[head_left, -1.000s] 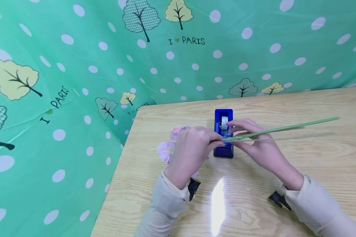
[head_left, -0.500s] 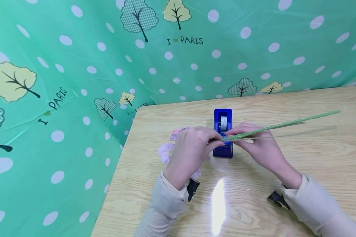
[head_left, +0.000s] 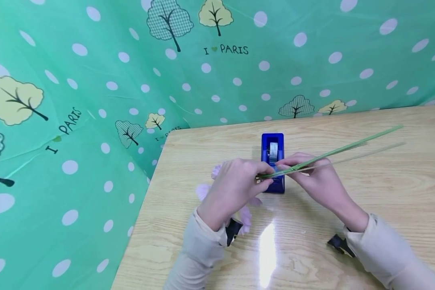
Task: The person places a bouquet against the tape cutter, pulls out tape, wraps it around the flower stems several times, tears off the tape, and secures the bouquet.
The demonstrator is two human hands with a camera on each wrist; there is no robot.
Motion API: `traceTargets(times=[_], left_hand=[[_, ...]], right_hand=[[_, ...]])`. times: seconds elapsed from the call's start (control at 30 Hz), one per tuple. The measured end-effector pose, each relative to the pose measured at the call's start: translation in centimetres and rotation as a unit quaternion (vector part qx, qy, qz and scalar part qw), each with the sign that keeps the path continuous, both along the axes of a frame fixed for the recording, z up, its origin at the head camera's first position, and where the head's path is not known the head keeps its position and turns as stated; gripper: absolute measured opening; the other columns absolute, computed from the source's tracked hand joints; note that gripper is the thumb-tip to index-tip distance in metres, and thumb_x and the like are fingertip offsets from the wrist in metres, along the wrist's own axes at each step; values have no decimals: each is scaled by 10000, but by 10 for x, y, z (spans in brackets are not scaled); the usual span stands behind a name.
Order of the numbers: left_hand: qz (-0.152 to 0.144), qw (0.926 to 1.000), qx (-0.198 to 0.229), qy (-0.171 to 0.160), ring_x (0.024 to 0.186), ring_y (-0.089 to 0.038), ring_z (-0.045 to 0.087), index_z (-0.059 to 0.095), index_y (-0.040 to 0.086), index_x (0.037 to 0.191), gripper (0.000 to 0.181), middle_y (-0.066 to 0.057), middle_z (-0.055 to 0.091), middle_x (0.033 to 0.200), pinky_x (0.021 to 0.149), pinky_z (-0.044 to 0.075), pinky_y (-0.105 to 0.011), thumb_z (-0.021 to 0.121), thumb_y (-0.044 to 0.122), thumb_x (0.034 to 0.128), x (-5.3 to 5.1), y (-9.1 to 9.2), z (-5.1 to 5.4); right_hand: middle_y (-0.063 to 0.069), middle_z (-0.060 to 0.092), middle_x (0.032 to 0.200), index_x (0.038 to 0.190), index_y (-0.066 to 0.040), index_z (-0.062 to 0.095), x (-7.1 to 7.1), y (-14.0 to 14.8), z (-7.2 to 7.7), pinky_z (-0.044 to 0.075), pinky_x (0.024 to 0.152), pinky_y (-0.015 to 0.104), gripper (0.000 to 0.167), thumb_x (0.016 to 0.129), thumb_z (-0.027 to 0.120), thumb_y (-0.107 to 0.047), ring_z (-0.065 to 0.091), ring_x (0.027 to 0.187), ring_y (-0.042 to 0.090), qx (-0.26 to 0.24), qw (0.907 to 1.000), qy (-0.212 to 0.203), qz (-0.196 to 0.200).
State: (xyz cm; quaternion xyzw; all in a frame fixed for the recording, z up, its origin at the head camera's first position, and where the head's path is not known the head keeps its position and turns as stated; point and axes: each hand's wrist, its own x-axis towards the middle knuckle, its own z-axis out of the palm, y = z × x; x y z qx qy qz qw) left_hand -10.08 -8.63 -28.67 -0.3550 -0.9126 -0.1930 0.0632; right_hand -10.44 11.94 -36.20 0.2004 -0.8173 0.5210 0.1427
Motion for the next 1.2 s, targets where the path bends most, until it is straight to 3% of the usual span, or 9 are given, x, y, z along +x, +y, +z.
traceTargets(times=[0.2, 0.33, 0.53, 0.87, 1.2], left_hand=[[-6, 9989, 165, 448, 567, 0, 592, 771, 106, 991, 109, 42, 755, 851, 519, 420, -95, 726, 169, 912, -2, -1, 0], [172, 9963, 194, 825, 552, -5, 560, 775, 118, 958, 84, 60, 732, 782, 506, 420, -127, 728, 167, 908, -2, -1, -2], [467, 9919, 75, 1179, 595, -31, 591, 784, 131, 937, 66, 54, 737, 794, 555, 489, -170, 740, 146, 891, -1, -2, -7], [550, 9910, 112, 1215, 666, -65, 650, 791, 148, 974, 97, 53, 752, 845, 608, 528, -209, 760, 164, 883, -4, -3, -12], [994, 9860, 133, 1333, 708, -68, 687, 804, 185, 951, 83, 74, 761, 853, 616, 538, -223, 768, 195, 877, -3, 2, -14]], right_hand=[[54, 755, 963, 1001, -79, 780, 2, 0, 4, 546, 791, 139, 120, 914, 701, -57, 676, 885, -26, -7, 9992, -398, 38], [66, 768, 918, 958, -55, 787, 3, 0, 3, 542, 779, 125, 96, 915, 711, -94, 692, 840, -9, 147, 9989, -444, -22], [59, 769, 948, 977, -54, 783, 2, -4, -1, 566, 761, 171, 104, 919, 703, -86, 698, 858, 10, 189, 9983, -493, 246], [22, 767, 936, 975, -92, 786, 8, -6, 7, 567, 685, 199, 105, 917, 720, -150, 700, 785, 46, 291, 9953, -863, 331], [40, 766, 977, 1015, -92, 782, 10, -6, 17, 571, 701, 206, 139, 925, 713, -172, 700, 816, 32, 346, 9944, -956, 275]])
